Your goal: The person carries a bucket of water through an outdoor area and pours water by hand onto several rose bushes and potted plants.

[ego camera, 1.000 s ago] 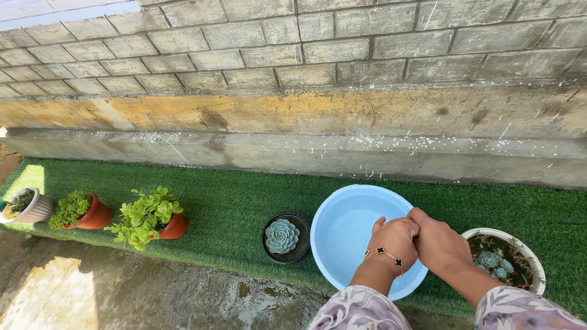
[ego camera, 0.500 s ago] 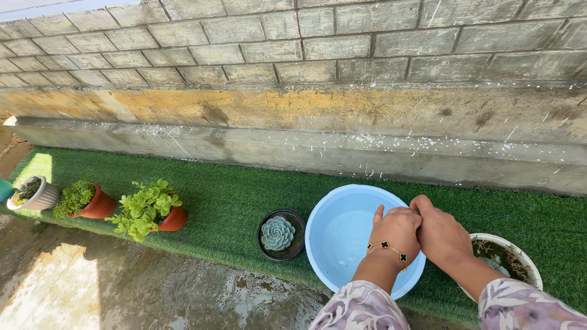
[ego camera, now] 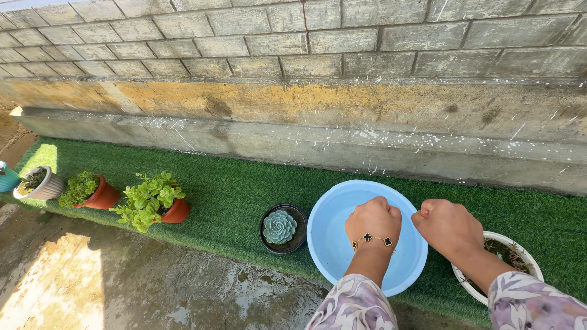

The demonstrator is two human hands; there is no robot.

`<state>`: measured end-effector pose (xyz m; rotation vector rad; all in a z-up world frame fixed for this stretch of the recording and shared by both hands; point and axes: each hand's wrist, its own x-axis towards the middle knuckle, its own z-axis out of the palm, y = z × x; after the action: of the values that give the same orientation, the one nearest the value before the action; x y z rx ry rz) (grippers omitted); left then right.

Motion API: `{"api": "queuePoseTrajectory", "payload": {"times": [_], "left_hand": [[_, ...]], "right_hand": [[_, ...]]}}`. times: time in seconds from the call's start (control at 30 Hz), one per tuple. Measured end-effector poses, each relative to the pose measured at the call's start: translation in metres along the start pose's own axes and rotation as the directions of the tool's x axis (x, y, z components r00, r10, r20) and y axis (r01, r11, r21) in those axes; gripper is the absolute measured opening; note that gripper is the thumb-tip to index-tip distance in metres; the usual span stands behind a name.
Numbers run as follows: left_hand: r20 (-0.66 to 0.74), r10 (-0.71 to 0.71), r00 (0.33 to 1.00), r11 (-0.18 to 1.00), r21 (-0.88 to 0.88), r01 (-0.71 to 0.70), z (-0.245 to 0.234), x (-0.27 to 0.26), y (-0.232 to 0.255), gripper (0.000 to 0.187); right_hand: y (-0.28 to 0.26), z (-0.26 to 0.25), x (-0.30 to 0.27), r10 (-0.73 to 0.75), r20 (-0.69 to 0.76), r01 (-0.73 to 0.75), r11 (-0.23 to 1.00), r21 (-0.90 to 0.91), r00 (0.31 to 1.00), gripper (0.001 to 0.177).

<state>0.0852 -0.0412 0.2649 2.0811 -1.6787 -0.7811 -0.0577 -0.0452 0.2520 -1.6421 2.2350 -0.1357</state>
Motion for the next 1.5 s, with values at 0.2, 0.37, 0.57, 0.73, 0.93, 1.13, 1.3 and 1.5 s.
{"api": "queuePoseTrajectory", "payload": {"times": [0.2,0.37,0.57,0.73,0.93,1.13,1.3,1.5], "left_hand": [[0.135,0.022,0.991,0.999,0.044,-0.028,-0.004,-0.001,-0.011,0.006],[0.207,0.004,0.978,0.999,-0.038,0.004,-0.006,-0.011,-0.024,0.067],[0.262,-0.037,0.964,0.998,0.057,0.023,-0.011,-0.016,-0.043,0.086],[0.347,-0.089,0.934,0.995,0.066,0.071,-0.007,-0.019,-0.064,0.081],[0.451,-0.198,0.870,0.979,0.134,0.153,0.014,-0.019,-0.103,0.064],[0.534,-0.324,0.781,0.946,0.196,0.259,0.045,-0.029,-0.128,0.059],[0.580,-0.417,0.700,0.895,0.126,0.428,0.066,-0.032,-0.132,0.055],[0.517,-0.510,0.688,0.818,0.044,0.573,0.097,-0.020,-0.135,0.054]], "right_hand": [[0.003,0.021,0.004,-0.077,0.046,0.080,0.994,-0.075,0.996,0.012],[0.006,0.040,0.000,-0.277,0.154,0.281,0.960,-0.003,0.948,0.071],[0.010,0.059,-0.002,-0.249,0.185,0.257,0.966,-0.021,0.951,0.079],[0.015,0.085,-0.010,-0.222,0.256,0.222,0.975,0.032,0.941,0.074],[0.016,0.115,-0.031,-0.029,0.410,0.026,1.000,0.012,0.912,0.064],[0.034,0.139,-0.027,0.083,0.449,-0.104,0.994,0.022,0.889,0.056],[0.058,0.158,-0.005,0.089,0.464,-0.124,0.991,0.046,0.881,0.053],[0.068,0.166,0.026,0.119,0.555,-0.173,0.984,0.045,0.823,0.052]]}}
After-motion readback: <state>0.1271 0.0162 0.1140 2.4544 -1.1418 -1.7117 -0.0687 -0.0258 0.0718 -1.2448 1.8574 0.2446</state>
